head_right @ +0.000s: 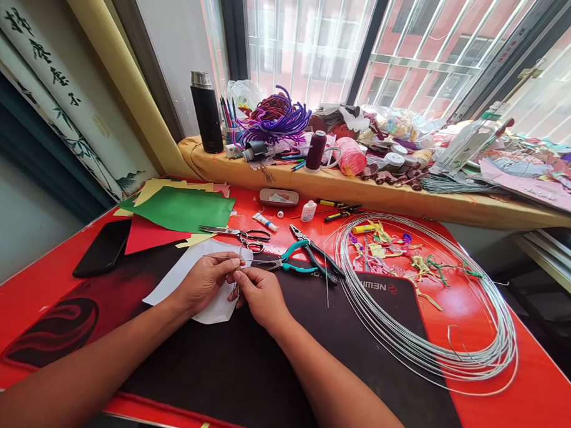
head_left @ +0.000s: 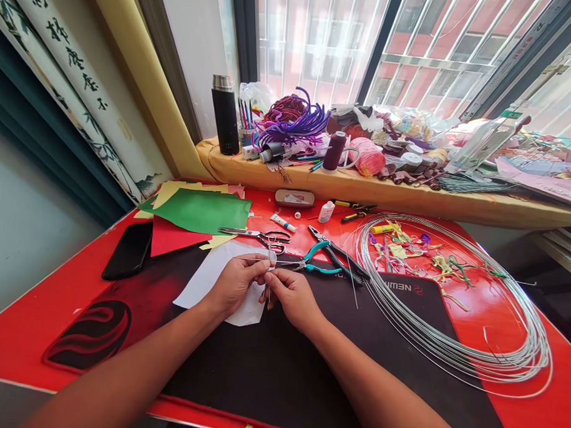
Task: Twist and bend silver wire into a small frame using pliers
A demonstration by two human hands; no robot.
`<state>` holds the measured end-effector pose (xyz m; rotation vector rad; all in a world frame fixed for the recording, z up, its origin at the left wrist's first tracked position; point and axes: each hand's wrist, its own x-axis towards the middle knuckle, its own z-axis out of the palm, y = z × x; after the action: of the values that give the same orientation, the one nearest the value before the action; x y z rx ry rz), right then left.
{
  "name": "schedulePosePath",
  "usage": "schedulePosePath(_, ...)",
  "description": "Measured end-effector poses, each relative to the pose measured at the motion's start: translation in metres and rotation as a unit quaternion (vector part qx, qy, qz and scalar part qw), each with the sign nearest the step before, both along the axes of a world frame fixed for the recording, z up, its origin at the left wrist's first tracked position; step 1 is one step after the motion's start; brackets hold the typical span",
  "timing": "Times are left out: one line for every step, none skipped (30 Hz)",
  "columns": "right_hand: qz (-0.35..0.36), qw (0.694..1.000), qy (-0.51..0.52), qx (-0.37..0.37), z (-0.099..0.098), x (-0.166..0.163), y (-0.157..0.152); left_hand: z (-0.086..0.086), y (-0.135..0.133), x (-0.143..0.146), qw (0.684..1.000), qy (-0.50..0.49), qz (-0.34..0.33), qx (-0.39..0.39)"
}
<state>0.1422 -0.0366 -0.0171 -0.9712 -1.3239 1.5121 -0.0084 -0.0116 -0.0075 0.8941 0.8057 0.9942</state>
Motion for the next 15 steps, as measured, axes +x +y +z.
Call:
schedulePosePath(-0.001, 1.000, -0.001, 0.000, 0.0001, -0.0003, -0.0002, 0.0000, 0.0002, -0.0002, 1.000, 0.004, 0.000, -0.003)
schedulePosePath(-0.003, 1.000, -0.002, 0.000, 0.0001, -0.0006, -0.0005, 0.0002, 0.0003, -0.0001, 1.000, 0.007, 0.001, -0.006)
schedulePosePath(-0.006, 1.000, -0.004, 0.001, 0.0001, -0.0009, -0.0009, 0.0006, 0.0003, 0.0000, 1.000, 0.009, 0.004, -0.010)
schedulePosePath(-0.009, 1.000, -0.006, 0.003, 0.0002, -0.0011, -0.0013, 0.0012, 0.0003, 0.0003, 1.000, 0.010, 0.006, -0.012)
schedulePosePath(-0.012, 1.000, -0.008, 0.007, 0.0004, -0.0013, -0.0017, 0.0020, 0.0002, 0.0006, 1.000, 0.009, 0.004, -0.011)
schedulePosePath(-0.015, 1.000, -0.008, 0.010, 0.0008, -0.0013, -0.0022, 0.0030, 0.0001, 0.0008, 1.000, 0.008, 0.001, -0.007)
schedulePosePath(-0.015, 1.000, -0.007, 0.012, 0.0013, -0.0012, -0.0025, 0.0039, -0.0002, 0.0009, 1.000, 0.006, -0.002, -0.002)
schedulePosePath(-0.014, 1.000, -0.004, 0.011, 0.0019, -0.0010, -0.0027, 0.0047, -0.0004, 0.0010, 1.000, 0.006, -0.005, 0.005)
schedulePosePath(-0.011, 1.000, 0.000, 0.008, 0.0025, -0.0007, -0.0028, 0.0053, -0.0006, 0.0008, 1.000, 0.008, -0.006, 0.011)
schedulePosePath(-0.008, 1.000, 0.005, 0.004, 0.0030, -0.0003, -0.0027, 0.0056, -0.0007, 0.0006, 1.000, 0.011, -0.005, 0.016)
schedulePosePath(-0.006, 1.000, 0.010, -0.001, 0.0034, 0.0002, -0.0026, 0.0056, -0.0008, 0.0003, 1.000, 0.016, 0.000, 0.020)
schedulePosePath(-0.005, 1.000, 0.016, -0.005, 0.0036, 0.0006, -0.0024, 0.0052, -0.0009, 0.0000, 0.999, 0.022, 0.007, 0.025)
schedulePosePath(-0.004, 1.000, 0.020, -0.007, 0.0036, 0.0010, -0.0023, 0.0046, -0.0009, -0.0003, 0.999, 0.030, 0.015, 0.032)
schedulePosePath(-0.003, 1.000, 0.022, -0.008, 0.0034, 0.0012, -0.0022, 0.0038, -0.0009, -0.0005, 0.998, 0.037, 0.022, 0.041)
schedulePosePath(-0.002, 1.000, 0.023, -0.008, 0.0030, 0.0013, -0.0022, 0.0029, -0.0009, -0.0006, 0.997, 0.044, 0.029, 0.049)
